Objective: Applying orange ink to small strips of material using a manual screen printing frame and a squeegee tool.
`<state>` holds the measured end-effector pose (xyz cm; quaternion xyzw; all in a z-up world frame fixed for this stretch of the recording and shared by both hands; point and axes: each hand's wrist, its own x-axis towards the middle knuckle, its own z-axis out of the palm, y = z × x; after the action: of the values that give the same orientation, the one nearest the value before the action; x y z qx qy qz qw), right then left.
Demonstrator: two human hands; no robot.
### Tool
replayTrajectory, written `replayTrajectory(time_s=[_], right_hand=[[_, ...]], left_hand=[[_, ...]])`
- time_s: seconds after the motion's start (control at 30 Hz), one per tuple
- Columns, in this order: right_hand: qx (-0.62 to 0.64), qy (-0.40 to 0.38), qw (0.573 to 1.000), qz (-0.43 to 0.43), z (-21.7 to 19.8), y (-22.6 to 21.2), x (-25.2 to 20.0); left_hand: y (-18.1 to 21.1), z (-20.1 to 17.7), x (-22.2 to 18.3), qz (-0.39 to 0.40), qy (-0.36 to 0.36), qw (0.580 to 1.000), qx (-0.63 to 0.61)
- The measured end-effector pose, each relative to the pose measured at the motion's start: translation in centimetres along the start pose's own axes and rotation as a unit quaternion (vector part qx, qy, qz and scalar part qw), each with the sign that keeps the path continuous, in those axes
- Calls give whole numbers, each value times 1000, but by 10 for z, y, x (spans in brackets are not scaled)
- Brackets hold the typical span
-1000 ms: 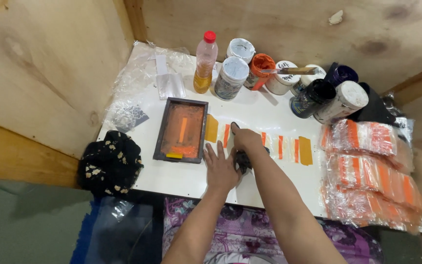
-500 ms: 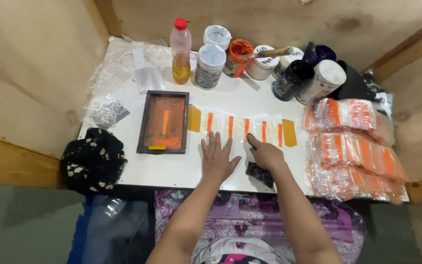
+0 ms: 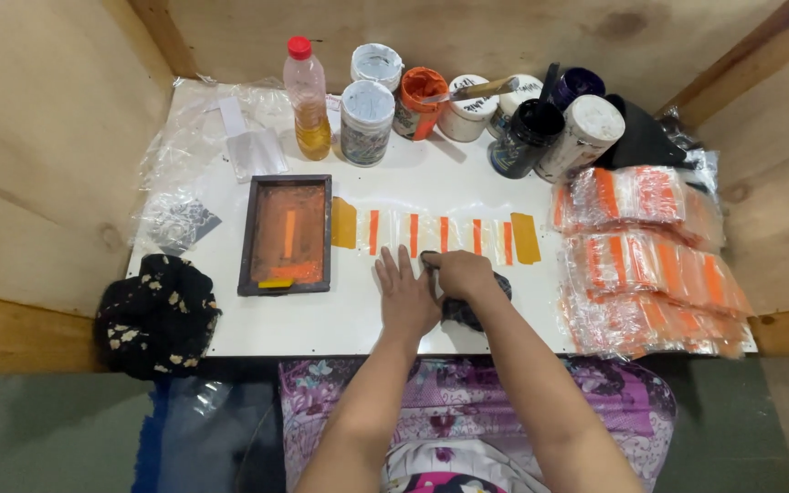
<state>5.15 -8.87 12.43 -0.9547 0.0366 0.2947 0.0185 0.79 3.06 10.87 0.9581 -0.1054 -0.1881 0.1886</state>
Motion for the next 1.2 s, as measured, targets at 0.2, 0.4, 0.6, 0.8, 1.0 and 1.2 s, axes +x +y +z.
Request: replayTrajectory(time_s=[0.2, 0.4, 0.6, 0.8, 1.0, 1.2], right_hand=[[-44, -12, 999, 2, 8, -13, 16], [-15, -17, 999, 27, -8, -14, 26], [2, -28, 999, 35, -35, -14, 49], [38, -38, 998, 36, -57, -17, 50], [100, -9, 995, 18, -61, -17, 25], [83, -83, 992, -43, -55, -42, -29]], left_hand=[[-1, 3, 1, 5, -8, 1000, 30], [5, -17, -8, 6, -13, 1000, -3], [4, -17, -7, 1, -21, 1000, -4], [1, -9, -4, 7, -1, 1000, 12], [6, -24, -13, -2, 4, 1000, 6], [2, -12, -6, -18, -43, 997, 68]])
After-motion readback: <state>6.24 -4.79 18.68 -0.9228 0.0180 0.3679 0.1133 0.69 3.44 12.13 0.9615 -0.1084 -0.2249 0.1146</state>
